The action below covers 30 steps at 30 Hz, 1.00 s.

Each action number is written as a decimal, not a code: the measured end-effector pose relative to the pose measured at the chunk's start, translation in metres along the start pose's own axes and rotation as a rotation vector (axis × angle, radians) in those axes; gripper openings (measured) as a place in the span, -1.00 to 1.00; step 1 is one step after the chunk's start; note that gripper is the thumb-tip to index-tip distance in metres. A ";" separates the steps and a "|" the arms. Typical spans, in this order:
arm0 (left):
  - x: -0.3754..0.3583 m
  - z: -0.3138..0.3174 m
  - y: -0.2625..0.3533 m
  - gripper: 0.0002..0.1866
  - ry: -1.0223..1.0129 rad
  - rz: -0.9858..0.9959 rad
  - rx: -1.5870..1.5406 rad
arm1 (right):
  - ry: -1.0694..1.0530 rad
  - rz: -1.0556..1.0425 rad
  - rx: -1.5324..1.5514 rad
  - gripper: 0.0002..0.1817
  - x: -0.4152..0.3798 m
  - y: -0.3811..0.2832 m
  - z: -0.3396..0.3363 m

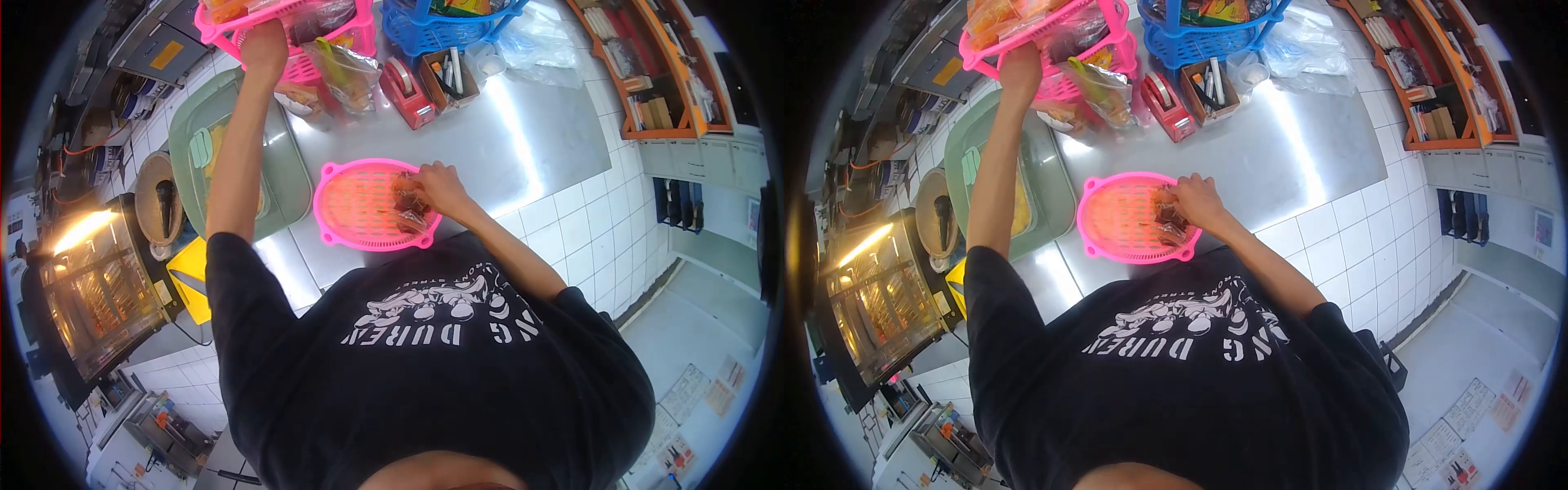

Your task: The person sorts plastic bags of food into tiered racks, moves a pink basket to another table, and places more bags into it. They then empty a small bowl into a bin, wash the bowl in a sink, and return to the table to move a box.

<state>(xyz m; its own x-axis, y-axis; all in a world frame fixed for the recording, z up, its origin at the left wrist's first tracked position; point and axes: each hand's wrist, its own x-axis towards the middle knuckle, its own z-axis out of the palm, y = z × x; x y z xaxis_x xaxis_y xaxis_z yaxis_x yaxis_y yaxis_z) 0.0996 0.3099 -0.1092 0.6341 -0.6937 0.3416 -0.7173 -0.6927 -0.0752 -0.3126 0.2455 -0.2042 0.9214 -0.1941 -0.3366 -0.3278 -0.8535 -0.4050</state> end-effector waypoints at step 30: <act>-0.019 -0.183 0.184 -0.73 0.149 0.210 -0.623 | 0.233 -0.375 0.369 -0.79 -0.037 0.031 -0.163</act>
<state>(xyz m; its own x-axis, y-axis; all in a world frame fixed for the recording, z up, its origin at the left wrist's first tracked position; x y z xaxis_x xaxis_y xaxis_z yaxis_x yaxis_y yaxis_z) -0.0969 0.2318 0.0419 0.4488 -0.7352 0.5080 -0.8818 -0.2721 0.3851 -0.3224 0.1475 -0.0656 0.9966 -0.0478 0.0670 0.0181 -0.6672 -0.7447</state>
